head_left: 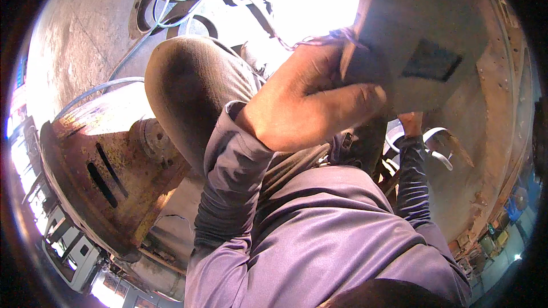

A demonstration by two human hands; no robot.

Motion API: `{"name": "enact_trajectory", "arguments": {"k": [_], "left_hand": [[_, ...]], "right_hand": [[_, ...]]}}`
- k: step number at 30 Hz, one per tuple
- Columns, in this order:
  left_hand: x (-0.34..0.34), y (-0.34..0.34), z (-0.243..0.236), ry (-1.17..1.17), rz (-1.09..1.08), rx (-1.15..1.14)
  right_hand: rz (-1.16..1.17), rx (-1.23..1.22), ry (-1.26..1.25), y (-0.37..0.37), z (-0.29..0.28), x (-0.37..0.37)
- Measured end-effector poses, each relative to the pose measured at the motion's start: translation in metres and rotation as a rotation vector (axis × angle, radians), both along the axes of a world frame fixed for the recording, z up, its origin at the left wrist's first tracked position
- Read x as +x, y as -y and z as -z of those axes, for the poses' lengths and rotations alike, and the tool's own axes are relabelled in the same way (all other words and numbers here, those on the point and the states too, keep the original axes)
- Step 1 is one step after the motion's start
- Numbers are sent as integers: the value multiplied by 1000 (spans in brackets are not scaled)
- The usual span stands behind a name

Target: The person is welding a metal frame while sitting on the floor. They use a welding torch to join metal pieces, creating bright sparks, and periodically adjust their position and the welding mask.

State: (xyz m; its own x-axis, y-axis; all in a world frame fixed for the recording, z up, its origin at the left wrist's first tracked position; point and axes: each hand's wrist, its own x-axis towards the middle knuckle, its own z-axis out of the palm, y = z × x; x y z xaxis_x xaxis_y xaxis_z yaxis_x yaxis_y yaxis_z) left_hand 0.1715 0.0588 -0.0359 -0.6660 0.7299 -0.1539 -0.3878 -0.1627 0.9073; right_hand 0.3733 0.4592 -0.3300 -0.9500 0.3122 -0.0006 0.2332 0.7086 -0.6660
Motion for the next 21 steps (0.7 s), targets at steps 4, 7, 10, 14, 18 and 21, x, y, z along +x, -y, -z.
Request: {"name": "enact_trajectory", "arguments": {"k": [4, 7, 10, 14, 18, 21], "left_hand": [[3, -1, 2, 36, 29, -3], [1, 0, 2, -11, 30, -23], [-1, 2, 0, -42, 22, -78], [-3, 1, -3, -52, 16, -81], [-4, 3, -6, -90, 32, -139], [0, 6, -5, -77, 23, -120]], "right_hand": [[-83, 256, -45, 0, 10, 0], [-112, 367, -27, -1, 12, -1], [-143, 472, -7, -2, 15, 1], [-223, 720, 21, -6, 21, 6], [-424, 1207, 52, -3, 23, 4], [-422, 1180, 33, -9, 41, 8]]}}
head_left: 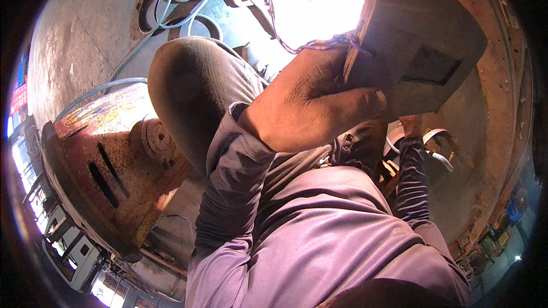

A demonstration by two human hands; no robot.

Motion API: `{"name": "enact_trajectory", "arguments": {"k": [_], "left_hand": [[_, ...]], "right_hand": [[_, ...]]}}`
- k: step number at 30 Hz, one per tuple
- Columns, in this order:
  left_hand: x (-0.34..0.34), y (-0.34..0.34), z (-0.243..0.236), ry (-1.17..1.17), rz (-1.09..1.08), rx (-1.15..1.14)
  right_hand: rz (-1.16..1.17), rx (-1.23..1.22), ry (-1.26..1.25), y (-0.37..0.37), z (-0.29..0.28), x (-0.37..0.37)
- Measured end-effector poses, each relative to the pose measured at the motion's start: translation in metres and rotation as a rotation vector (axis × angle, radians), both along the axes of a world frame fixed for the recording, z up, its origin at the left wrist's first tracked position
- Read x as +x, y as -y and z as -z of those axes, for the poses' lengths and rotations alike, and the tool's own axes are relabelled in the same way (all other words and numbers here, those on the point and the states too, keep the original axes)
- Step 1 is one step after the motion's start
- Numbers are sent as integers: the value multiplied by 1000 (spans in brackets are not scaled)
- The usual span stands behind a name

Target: The person is welding a metal frame while sitting on the floor. They use a welding torch to join metal pieces, creating bright sparks, and periodically adjust their position and the welding mask.

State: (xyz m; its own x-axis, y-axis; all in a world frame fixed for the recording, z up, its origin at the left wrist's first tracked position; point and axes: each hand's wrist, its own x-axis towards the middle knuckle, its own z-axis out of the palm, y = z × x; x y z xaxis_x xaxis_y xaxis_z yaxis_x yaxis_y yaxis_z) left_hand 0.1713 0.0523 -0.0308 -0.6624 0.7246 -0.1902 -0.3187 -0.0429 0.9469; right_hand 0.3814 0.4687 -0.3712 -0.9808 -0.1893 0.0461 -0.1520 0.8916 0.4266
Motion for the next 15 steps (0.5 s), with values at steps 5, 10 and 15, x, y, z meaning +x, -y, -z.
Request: {"name": "enact_trajectory", "arguments": {"k": [5, 10, 15], "left_hand": [[0, -3, 2, 68, -6, 43], [3, -10, 0, 63, -38, 48], [4, 0, -5, 255, -159, -14]], "right_hand": [[254, -751, -132, -10, 26, 9], [319, -864, 46, 11, -29, -16], [515, -1112, 185, 88, -183, -67]]}}
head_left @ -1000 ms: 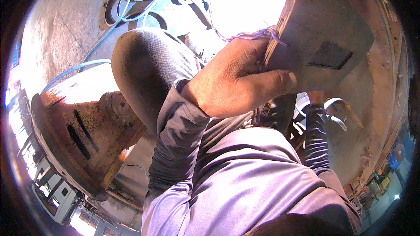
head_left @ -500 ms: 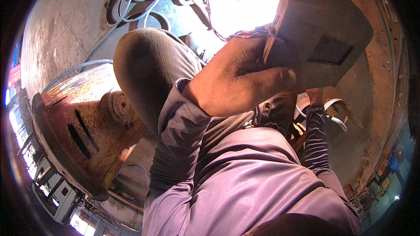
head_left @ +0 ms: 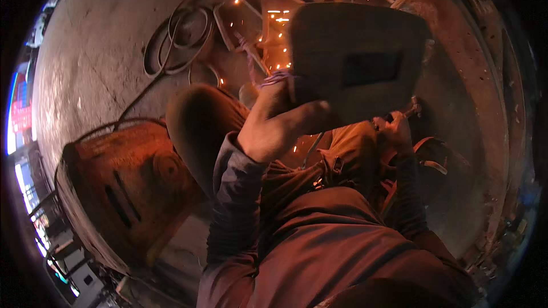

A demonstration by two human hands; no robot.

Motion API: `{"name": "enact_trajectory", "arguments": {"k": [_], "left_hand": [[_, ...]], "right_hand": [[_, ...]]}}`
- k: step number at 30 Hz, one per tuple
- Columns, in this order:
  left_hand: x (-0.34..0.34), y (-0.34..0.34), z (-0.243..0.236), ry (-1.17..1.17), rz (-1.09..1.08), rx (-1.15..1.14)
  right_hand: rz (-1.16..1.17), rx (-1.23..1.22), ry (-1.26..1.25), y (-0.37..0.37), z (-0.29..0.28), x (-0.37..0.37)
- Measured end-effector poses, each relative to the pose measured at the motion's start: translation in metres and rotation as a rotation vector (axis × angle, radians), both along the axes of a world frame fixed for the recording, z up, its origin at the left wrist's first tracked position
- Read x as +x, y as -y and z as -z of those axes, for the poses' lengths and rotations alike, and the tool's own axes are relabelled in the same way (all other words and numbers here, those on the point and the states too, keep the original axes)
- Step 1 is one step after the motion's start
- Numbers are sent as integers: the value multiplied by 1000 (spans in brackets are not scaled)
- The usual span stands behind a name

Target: The person is welding a metal frame while sitting on the floor. They use a welding torch to join metal pieces, creating bright sparks, and periodically adjust their position and the welding mask.

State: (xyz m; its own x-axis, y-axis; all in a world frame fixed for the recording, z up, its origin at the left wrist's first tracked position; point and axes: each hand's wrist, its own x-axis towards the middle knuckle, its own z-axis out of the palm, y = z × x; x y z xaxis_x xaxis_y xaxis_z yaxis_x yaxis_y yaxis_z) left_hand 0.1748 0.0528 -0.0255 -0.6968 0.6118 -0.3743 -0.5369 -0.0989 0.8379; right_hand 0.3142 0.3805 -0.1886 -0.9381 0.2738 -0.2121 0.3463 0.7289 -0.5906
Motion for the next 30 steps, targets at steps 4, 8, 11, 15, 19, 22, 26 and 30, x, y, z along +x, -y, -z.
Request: {"name": "enact_trajectory", "arguments": {"k": [4, 8, 11, 15, 19, 22, 26, 30], "left_hand": [[0, -7, 19, -96, -437, 218], [-10, -2, 32, -179, -732, 369], [-17, 8, 49, -209, -771, 324], [-16, -4, 32, -251, -792, 334], [-12, -7, 32, -265, -706, 322], [-14, -8, 36, -250, -675, 344], [-14, 1, 41, -276, -677, 323], [-16, 11, 52, -339, -780, 140]], "right_hand": [[179, -385, -66, 6, -30, 6], [237, -453, -156, 12, -68, 8], [449, -526, -56, -11, -71, 27], [559, -526, -147, -35, -51, 32], [679, -660, -205, -49, -4, 36], [760, -812, -163, -62, 30, 41], [773, -727, -47, -75, 72, 22], [700, -665, -182, -105, 168, 10]]}}
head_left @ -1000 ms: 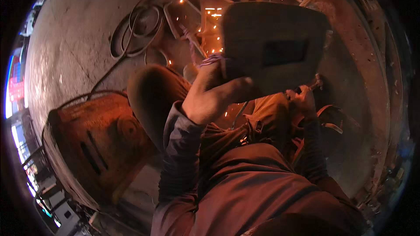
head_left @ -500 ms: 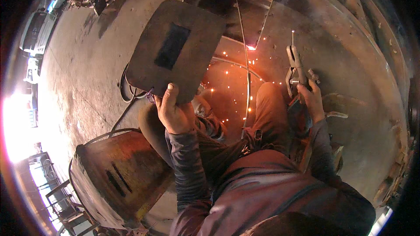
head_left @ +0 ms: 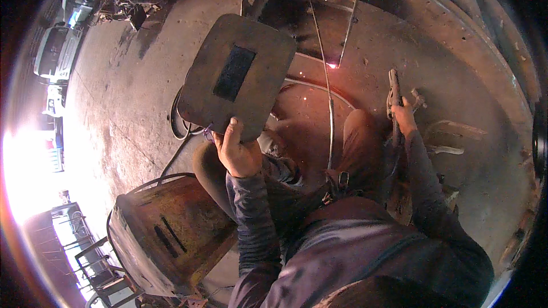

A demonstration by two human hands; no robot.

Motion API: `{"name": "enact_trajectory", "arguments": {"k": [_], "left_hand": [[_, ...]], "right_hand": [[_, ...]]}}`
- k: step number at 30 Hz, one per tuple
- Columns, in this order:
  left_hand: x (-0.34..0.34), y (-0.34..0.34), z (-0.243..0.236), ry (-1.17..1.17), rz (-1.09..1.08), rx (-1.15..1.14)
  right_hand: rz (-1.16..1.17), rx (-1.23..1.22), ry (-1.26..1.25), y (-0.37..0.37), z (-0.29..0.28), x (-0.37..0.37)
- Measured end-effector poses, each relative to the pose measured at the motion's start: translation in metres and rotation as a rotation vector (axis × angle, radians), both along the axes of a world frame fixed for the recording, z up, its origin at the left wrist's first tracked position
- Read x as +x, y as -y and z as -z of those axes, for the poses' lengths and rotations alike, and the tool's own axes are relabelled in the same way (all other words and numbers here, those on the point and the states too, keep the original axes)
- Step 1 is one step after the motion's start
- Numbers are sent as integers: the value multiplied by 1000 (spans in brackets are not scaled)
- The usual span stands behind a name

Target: The person is welding a metal frame while sitting on the floor. They use a welding torch to join metal pieces, creating bright sparks, and periodically adjust their position and the welding mask.

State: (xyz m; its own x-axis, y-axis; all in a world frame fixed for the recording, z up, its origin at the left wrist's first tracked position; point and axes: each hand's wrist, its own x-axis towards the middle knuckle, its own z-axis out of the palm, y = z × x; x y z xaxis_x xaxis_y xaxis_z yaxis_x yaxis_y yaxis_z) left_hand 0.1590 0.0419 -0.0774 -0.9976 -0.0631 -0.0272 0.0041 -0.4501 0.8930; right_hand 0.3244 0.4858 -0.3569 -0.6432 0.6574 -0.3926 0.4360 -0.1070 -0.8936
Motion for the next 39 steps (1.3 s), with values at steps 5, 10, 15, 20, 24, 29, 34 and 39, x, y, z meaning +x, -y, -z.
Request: {"name": "enact_trajectory", "arguments": {"k": [5, 10, 15, 20, 24, 29, 34, 39], "left_hand": [[-14, 1, -11, -77, -39, -398], [-29, 6, -81, -265, -135, -832], [-88, -5, -96, -601, -125, -1501], [-110, -17, -65, -747, -64, -1326], [-106, -22, -66, -192, 9, -520], [-108, -15, -73, 5, 57, -225], [-103, -20, -79, -33, 54, -171], [-100, -20, -85, -69, 119, -194]], "right_hand": [[-188, 840, 426, -91, 75, -4], [-270, 865, 581, -35, 56, -29], [-162, 748, 611, -64, 82, -13], [-196, 773, 638, -54, 69, -6], [-261, 647, 529, -4, 26, -1], [-160, 589, 214, 70, 13, 51], [-41, 427, 129, 78, 31, 89], [-62, 522, 343, 46, 78, 103]]}}
